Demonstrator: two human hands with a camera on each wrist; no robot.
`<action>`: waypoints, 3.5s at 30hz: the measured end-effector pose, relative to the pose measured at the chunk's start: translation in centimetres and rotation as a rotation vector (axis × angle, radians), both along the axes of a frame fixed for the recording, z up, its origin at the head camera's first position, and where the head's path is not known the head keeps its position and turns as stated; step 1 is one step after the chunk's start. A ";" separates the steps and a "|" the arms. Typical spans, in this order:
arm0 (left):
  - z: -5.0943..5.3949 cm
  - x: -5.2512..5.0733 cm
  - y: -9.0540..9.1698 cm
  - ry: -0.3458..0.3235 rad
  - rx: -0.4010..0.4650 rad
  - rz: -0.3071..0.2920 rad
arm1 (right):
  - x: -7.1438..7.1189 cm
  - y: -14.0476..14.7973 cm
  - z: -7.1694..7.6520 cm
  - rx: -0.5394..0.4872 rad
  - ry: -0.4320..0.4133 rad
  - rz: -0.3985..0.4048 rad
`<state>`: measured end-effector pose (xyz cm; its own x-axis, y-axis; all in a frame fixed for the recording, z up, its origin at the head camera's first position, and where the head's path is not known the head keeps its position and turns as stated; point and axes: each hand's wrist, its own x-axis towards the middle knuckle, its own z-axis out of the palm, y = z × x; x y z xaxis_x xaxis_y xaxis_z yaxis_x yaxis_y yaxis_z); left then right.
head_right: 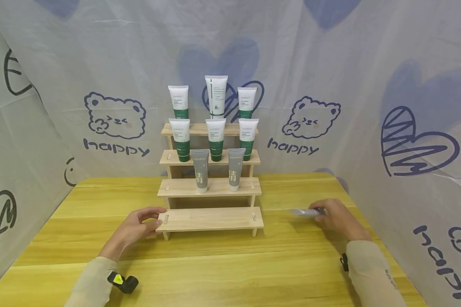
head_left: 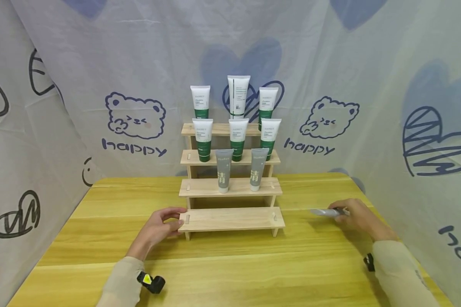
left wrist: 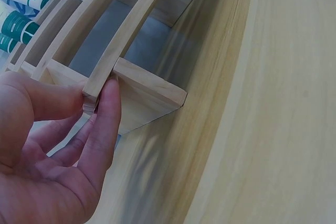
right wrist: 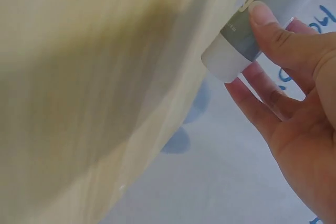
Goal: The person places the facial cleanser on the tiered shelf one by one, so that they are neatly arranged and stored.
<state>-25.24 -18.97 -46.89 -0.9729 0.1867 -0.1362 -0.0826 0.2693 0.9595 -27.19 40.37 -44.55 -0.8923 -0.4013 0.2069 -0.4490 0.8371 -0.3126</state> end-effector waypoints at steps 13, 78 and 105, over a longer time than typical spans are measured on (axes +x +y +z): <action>0.5 -0.2 0.1 0.006 -0.005 -0.002 | -0.9 -3.1 1.6 -0.169 -0.094 0.083; 0.2 0.0 0.1 0.005 0.016 -0.006 | -0.2 -19.0 2.9 -0.541 -0.285 0.312; 0.2 0.0 0.1 0.016 0.011 -0.006 | -0.2 -23.3 0.5 -0.594 -0.249 0.304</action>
